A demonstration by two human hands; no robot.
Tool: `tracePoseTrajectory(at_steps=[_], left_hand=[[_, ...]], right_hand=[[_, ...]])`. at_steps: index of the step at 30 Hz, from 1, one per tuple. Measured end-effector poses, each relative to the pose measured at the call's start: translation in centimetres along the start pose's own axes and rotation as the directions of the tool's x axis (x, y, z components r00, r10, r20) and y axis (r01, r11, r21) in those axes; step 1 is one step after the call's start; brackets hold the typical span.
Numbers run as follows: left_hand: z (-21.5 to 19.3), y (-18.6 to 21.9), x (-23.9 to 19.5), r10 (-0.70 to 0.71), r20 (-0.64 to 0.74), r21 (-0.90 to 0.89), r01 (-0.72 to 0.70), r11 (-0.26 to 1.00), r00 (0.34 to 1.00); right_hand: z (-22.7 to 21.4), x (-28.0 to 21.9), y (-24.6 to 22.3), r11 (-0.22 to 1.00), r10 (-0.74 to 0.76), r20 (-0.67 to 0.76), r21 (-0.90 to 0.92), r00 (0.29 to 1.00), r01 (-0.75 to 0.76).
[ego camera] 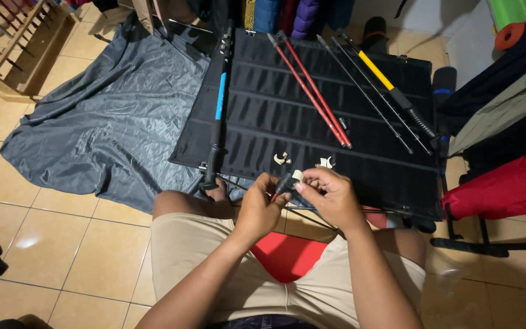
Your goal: The person assembles trekking poles by attaching small white plastic clips to the shafts. They handle a black pole first, then a blue pole, and finally a red pole, securing the clips onto each one.
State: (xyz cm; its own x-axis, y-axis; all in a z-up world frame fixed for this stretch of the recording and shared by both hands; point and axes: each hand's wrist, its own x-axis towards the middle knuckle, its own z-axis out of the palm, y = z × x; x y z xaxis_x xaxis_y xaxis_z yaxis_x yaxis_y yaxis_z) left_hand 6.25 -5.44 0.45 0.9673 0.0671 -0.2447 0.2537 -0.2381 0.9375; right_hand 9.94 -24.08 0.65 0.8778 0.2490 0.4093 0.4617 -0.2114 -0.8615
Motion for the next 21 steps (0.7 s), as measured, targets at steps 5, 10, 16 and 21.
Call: tracePoseTrajectory(at_steps=[5,10,16,21], left_hand=[[0.0,0.5,-0.3,-0.014,-0.019,0.041,0.014,0.999,1.0],[0.3,0.0,-0.4,-0.005,-0.044,0.038,0.007,0.999,0.999],[0.0,1.9,-2.1,0.016,-0.032,-0.157,-0.021,0.987,0.999],[0.6,0.0,-1.7,0.0,-0.041,-0.336,-0.014,0.942,0.999]], right_hand=[[1.0,0.2,-0.9,0.96,-0.146,0.025,-0.237,0.989,0.147],[1.7,0.1,-0.5,0.923,-0.197,0.038,-0.328,0.98,0.199],[1.6,-0.2,-0.2,0.872,-0.264,0.052,-0.413,0.963,0.261],[1.9,-0.4,0.1,0.92,-0.235,0.098,-0.298,0.967,0.254]])
